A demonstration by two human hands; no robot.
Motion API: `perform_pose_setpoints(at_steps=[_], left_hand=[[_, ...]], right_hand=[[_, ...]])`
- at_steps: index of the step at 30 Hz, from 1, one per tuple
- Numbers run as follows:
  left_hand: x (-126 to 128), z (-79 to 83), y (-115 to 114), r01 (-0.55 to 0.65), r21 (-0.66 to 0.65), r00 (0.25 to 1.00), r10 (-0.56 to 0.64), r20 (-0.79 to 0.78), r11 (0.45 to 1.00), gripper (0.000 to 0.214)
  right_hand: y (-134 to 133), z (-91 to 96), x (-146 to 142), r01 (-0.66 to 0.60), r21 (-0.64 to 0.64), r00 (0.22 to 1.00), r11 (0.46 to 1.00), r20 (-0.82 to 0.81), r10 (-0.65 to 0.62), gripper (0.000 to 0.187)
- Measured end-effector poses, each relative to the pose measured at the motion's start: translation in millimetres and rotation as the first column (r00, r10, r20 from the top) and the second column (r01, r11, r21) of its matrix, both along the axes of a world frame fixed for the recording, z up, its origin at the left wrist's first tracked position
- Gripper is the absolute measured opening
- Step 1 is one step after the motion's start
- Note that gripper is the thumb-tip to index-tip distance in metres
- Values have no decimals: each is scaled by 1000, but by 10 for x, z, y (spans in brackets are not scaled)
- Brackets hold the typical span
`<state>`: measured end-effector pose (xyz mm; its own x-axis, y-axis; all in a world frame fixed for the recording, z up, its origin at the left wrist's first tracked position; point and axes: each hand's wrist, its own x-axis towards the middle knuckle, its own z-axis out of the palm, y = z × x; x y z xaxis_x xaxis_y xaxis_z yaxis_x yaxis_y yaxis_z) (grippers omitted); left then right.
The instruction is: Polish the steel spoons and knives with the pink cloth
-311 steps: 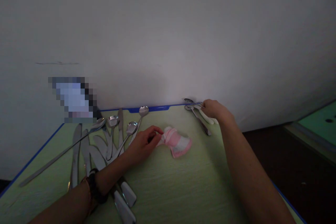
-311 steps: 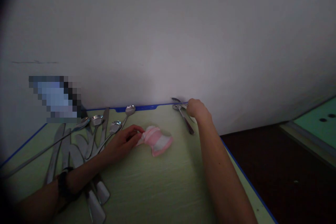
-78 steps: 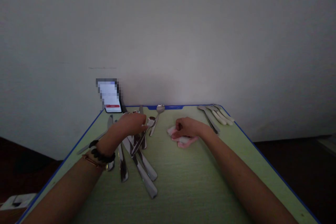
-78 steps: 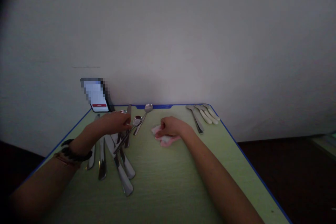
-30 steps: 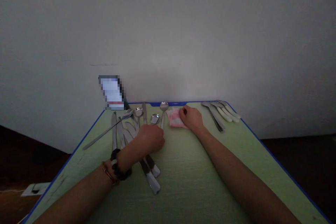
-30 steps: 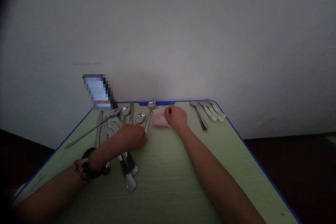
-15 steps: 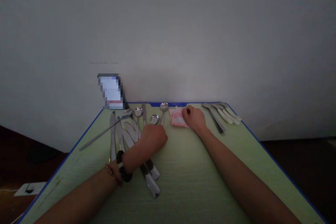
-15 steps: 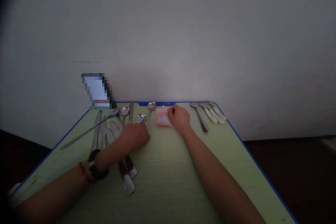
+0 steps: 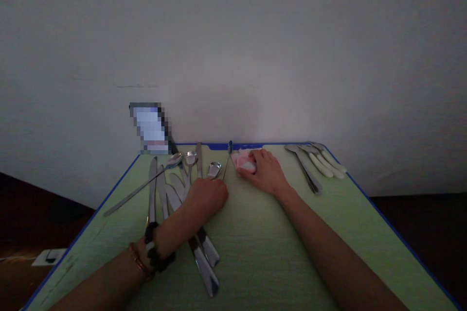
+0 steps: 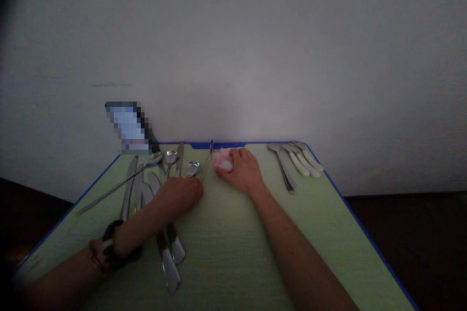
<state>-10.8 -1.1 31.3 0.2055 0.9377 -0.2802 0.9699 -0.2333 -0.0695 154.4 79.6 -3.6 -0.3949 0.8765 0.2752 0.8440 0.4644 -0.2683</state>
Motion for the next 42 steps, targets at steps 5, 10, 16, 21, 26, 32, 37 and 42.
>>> perform_pose_setpoints(at_steps=[5, 10, 16, 21, 26, 32, 37, 42], left_hand=[[33, -30, -33, -104, 57, 994, 106, -21, 993, 49], [64, -9, -19, -111, 27, 992, 113, -50, 993, 43], [73, -1, -27, -106, 63, 993, 109, -50, 992, 38], [46, -29, -48, -38, 100, 998, 43, -45, 994, 35], [54, -4, -76, -37, 134, 999, 42, -35, 990, 36], [138, 44, -95, -98, 322, 995, 93, 31, 942, 38], [206, -52, -102, -61, 413, 998, 69, -5, 909, 31], [217, -133, -162, 108, 406, 994, -88, -66, 908, 29]], right_hand=[[-22, -72, -84, -49, 6, 999, 999, 11, 49, 53], [-71, -68, -132, 135, 22, 990, 991, -37, -134, 44], [-84, 2, -39, 188, 7, 981, 982, -37, -188, 42], [-186, 27, -26, 194, 26, 981, 981, -19, -193, 38], [-265, 1, -28, 193, 32, 980, 981, -61, -191, 34], [-249, -52, 57, 206, 8, 908, 979, -373, -188, 34], [-249, -67, 127, 182, -16, 766, 983, -624, -152, 34], [-198, -71, 196, 247, -137, 556, 959, -791, -256, 33]])
